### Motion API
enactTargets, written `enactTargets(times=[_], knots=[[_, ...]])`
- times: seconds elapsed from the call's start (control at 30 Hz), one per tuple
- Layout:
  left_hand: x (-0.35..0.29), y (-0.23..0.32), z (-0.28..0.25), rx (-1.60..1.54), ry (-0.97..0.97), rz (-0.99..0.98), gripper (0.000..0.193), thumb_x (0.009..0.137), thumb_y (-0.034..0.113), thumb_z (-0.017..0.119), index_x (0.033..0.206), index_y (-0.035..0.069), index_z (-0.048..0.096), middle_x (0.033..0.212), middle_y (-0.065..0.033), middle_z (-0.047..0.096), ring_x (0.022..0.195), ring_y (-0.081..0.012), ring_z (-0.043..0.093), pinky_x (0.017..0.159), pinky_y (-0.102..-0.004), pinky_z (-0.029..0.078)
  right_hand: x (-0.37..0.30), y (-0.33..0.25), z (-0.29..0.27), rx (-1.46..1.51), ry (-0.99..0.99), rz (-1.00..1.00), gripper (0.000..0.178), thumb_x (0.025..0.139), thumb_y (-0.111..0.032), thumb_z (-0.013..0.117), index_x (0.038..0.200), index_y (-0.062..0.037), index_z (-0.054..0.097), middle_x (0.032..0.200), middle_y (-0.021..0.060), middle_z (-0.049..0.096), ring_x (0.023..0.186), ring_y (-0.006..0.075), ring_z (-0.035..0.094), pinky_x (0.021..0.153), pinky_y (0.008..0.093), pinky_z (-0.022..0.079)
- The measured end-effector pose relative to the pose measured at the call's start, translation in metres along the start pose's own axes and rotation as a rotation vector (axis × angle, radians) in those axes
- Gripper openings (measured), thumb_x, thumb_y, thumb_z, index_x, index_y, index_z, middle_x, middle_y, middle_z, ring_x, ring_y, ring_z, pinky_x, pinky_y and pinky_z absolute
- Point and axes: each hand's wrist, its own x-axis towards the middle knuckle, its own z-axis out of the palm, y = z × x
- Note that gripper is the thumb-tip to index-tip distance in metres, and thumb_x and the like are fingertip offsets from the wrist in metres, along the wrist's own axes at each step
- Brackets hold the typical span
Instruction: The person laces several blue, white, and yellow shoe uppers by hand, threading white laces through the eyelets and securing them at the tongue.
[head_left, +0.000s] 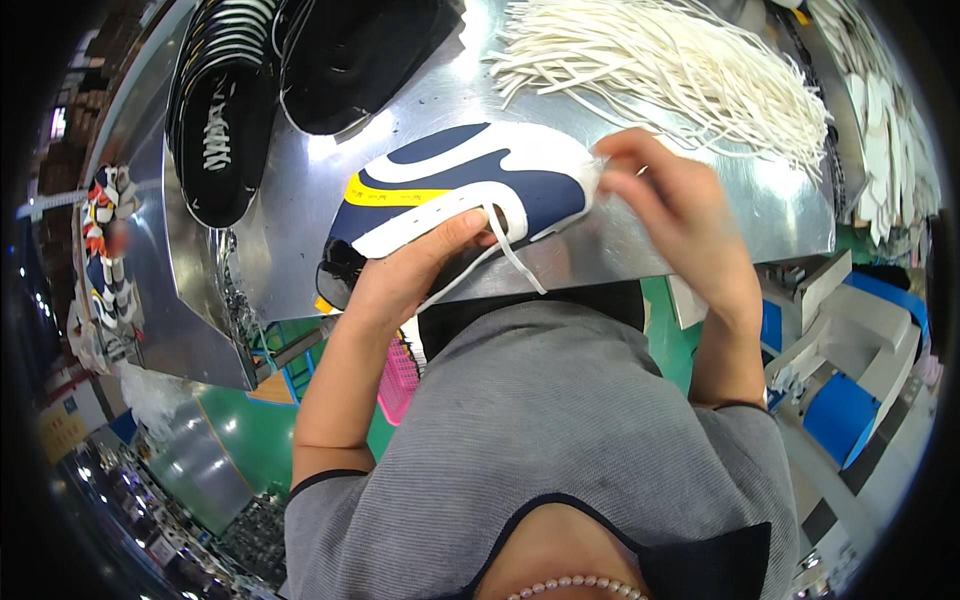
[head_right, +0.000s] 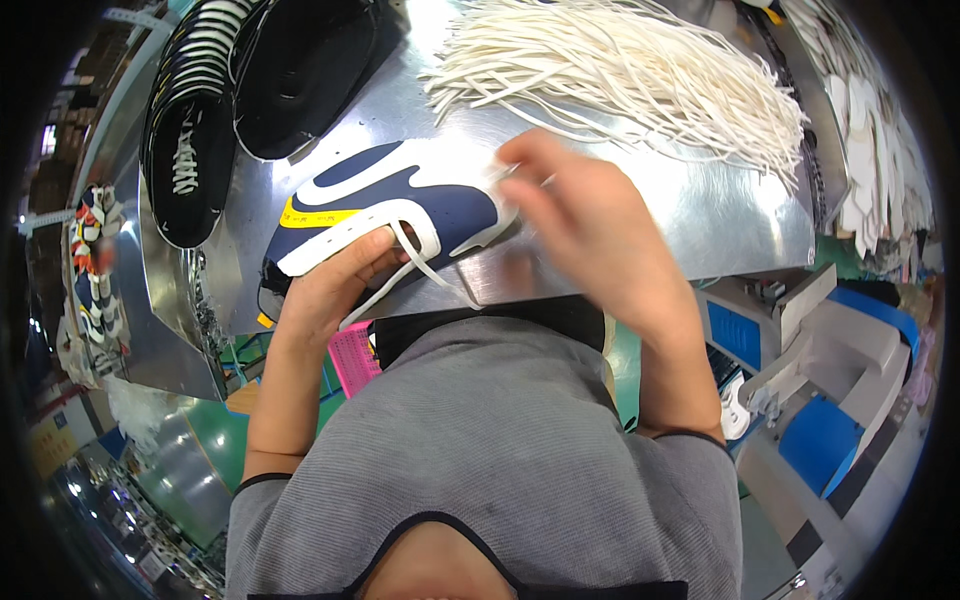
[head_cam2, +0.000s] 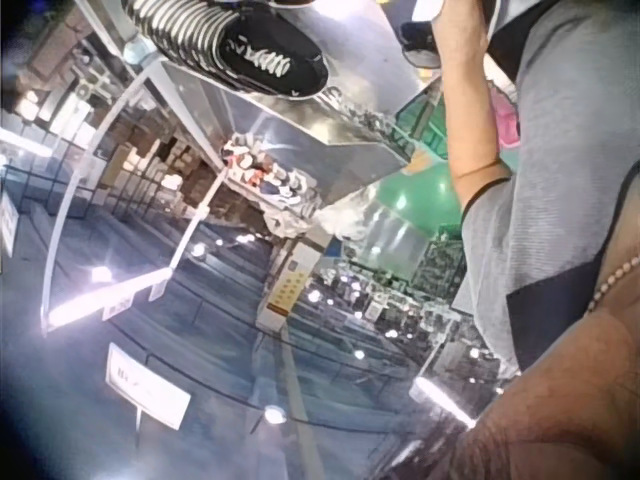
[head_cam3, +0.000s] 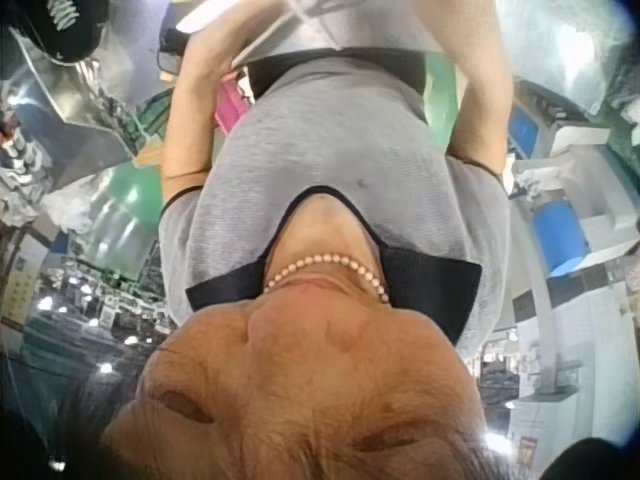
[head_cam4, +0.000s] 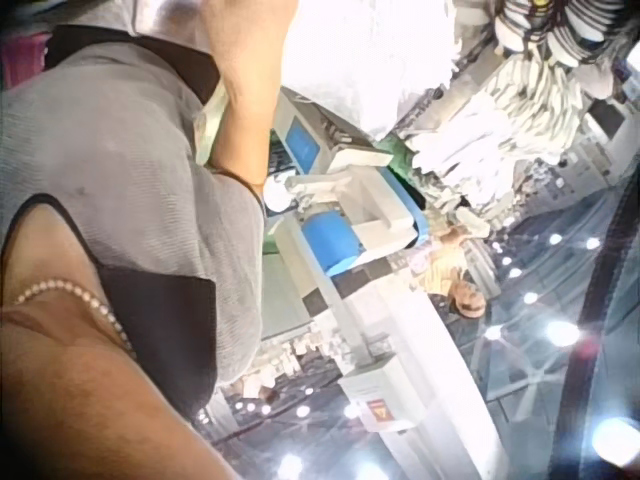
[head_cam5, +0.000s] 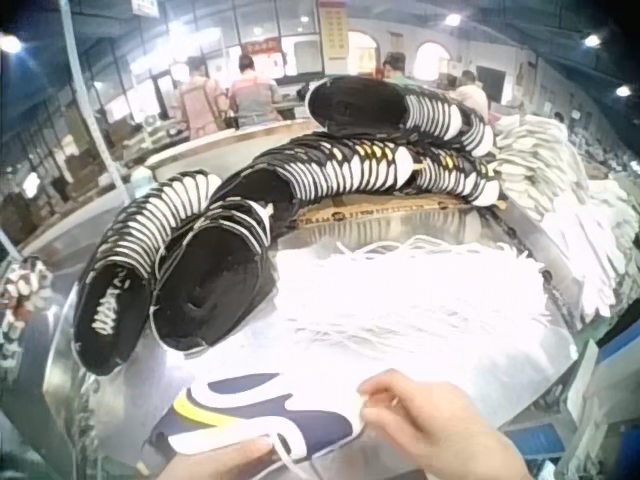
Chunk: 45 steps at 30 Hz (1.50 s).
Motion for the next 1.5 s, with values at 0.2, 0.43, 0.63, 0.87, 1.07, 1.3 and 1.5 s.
enactTargets(times=[0.2,0.43,0.63,0.87,1.07,1.3,1.5], knots=[[0.011,-0.002,-0.001,0.123,0.139,0.095,0.033,0.090,0.012,0.072,0.119,-0.002,0.064,0.112,-0.0115,0.069,0.104,-0.0211,0.066,0.092,-0.0329,0.052,0.021,0.028,0.052,0.714,0.080,0.228,0.046,0.080,-0.019,0.083,0.115,0.0015,0.060,0.095,0.0035,0.066,0.083,0.0089,0.061,0.074,0.0222,0.049],[0.014,0.015,-0.020,0.676,0.126,0.209,0.035,0.093,0.021,0.069,0.120,0.000,0.064,0.112,-0.0071,0.068,0.103,-0.0176,0.062,0.093,-0.0311,0.048,0.041,0.031,0.060,0.812,0.116,0.328,0.047,0.082,-0.014,0.081,0.120,-0.0001,0.058,0.102,0.0045,0.066,0.091,0.0103,0.062,0.082,0.0217,0.048],[-0.004,0.010,-0.015,1.360,0.151,0.465,0.026,0.083,0.021,0.075,0.102,0.006,0.064,0.081,-0.0148,0.069,0.075,-0.0344,0.068,0.065,-0.0401,0.051,0.032,0.052,0.075,0.878,0.252,0.305,0.031,0.086,-0.019,0.077,0.110,-0.0063,0.062,0.083,-0.0019,0.059,0.070,0.0027,0.047,0.060,0.0213,0.037],[0.000,0.019,0.007,1.339,0.281,0.916,0.018,0.083,0.014,0.074,0.098,0.009,0.066,0.072,-0.0113,0.066,0.064,-0.0301,0.066,0.056,-0.0380,0.049,0.016,0.017,0.098,0.633,-0.131,0.102,0.026,0.088,-0.027,0.075,0.087,-0.0012,0.069,0.069,-0.0014,0.059,0.067,0.0062,0.052,0.061,0.0266,0.044],[-0.012,0.102,0.002,1.104,0.456,0.999,0.023,0.085,0.013,0.076,0.105,0.003,0.069,0.086,-0.0084,0.070,0.074,-0.0161,0.065,0.066,-0.0260,0.049,-0.067,0.044,0.074,0.224,-0.496,-0.084,0.024,0.090,-0.024,0.070,0.085,-0.0003,0.067,0.079,0.0114,0.058,0.069,0.0256,0.057,0.067,0.0383,0.046],[0.000,0.047,0.001,1.398,0.229,0.653,0.021,0.085,0.022,0.073,0.102,0.011,0.068,0.081,-0.0126,0.070,0.071,-0.0319,0.067,0.061,-0.0363,0.051,-0.100,0.039,0.041,0.222,-0.218,0.030,0.009,0.086,-0.006,0.071,0.093,0.0000,0.070,0.081,0.0066,0.063,0.071,0.0188,0.061,0.062,0.0306,0.047],[0.004,0.014,-0.004,1.452,0.069,0.481,0.024,0.088,0.020,0.069,0.109,0.006,0.068,0.090,-0.0154,0.070,0.083,-0.0332,0.067,0.073,-0.0393,0.052,-0.001,0.005,0.051,0.446,0.043,-0.011,0.017,0.088,-0.008,0.072,0.102,0.0014,0.072,0.087,0.0040,0.072,0.080,0.0079,0.065,0.072,0.0215,0.051]])
